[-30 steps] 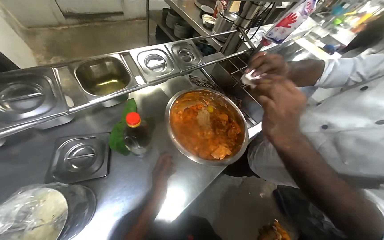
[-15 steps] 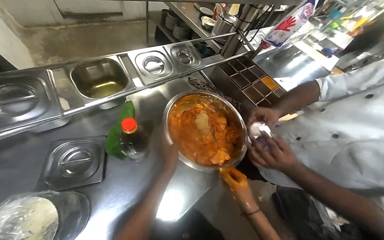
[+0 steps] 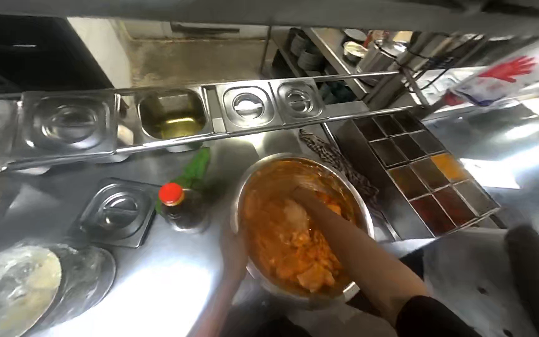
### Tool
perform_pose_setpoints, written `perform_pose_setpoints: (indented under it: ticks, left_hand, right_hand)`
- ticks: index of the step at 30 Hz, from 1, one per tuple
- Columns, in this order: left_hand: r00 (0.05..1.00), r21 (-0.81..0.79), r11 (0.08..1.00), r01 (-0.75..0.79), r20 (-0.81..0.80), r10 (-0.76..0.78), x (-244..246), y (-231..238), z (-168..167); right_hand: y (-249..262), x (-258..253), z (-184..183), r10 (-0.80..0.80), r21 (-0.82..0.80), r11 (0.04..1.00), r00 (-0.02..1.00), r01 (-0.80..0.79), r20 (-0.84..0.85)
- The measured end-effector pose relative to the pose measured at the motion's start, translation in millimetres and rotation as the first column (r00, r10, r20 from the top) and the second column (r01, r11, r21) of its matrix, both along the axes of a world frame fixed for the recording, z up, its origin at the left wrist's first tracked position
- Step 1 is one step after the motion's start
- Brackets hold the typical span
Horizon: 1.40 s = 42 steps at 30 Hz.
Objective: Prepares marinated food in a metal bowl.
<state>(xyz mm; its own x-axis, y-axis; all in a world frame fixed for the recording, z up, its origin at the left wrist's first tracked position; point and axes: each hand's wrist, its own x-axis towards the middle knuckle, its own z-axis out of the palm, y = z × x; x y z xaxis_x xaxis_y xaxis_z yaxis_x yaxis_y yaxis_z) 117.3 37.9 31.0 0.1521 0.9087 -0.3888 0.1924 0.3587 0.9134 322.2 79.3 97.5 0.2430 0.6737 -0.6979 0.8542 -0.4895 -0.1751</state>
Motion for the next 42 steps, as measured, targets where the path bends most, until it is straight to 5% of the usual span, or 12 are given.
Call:
perform_pose_setpoints:
  ticks: [2,5,10,13,17,20,24,28,31,34,38,42]
  left_hand:
    - [1.0,0.005,1.0,0.025,-0.018,-0.025,1,9,2]
    - [0.997,0.038,0.998,0.057,-0.057,-0.055,4,23,0]
    - [0.989,0.06,0.99,0.126,-0.088,-0.121,4,33,-9]
    - [0.983,0.055,0.984,0.167,-0.086,-0.162,7,37,-12]
    - [0.974,0.065,0.972,0.224,-0.048,-0.221,16,53,-6]
    - [0.973,0.072,0.97,0.232,-0.018,-0.232,19,63,-2]
    - [0.953,0.077,0.95,0.302,-0.023,-0.301,21,73,-6]
    - [0.902,0.077,0.899,0.43,-0.083,-0.424,39,86,-7]
    - [0.886,0.098,0.881,0.463,-0.094,-0.455,51,98,-11]
    - [0.87,0.067,0.869,0.49,-0.096,-0.483,47,104,-2]
    - [0.859,0.084,0.857,0.508,-0.13,-0.496,42,104,0]
    - [0.867,0.066,0.871,0.486,-0.16,-0.472,43,96,7]
  right_hand:
    - [-13,-21,21,0.16,-0.097,0.982,0.987,-0.162,-0.026]
    - [-60,7,-21,0.386,0.077,0.919,0.922,-0.386,0.017]
    - [-167,44,-5,0.304,-0.109,0.95,0.947,-0.294,0.1]
    - [-131,65,-26,0.152,-0.233,0.965,0.981,-0.121,0.123]
    - [-44,16,-24,0.126,-0.117,0.985,0.992,-0.127,-0.014]
    - [-69,1,-19,0.225,-0.086,0.97,0.973,-0.229,-0.053]
    - [-127,60,-3,0.426,-0.213,0.889,0.903,-0.406,0.058]
    - [-69,94,-21,0.072,0.05,0.996,0.997,-0.073,0.029]
    - [-15,24,-48,0.153,0.099,0.984,0.988,-0.15,-0.018]
    - [-56,-36,-28,0.304,0.035,0.952,0.953,-0.303,-0.015]
    - [-142,13,-2,0.312,-0.22,0.933,0.945,-0.285,0.097]
    - [-70,50,-34,0.246,-0.249,0.942,0.968,-0.225,0.053]
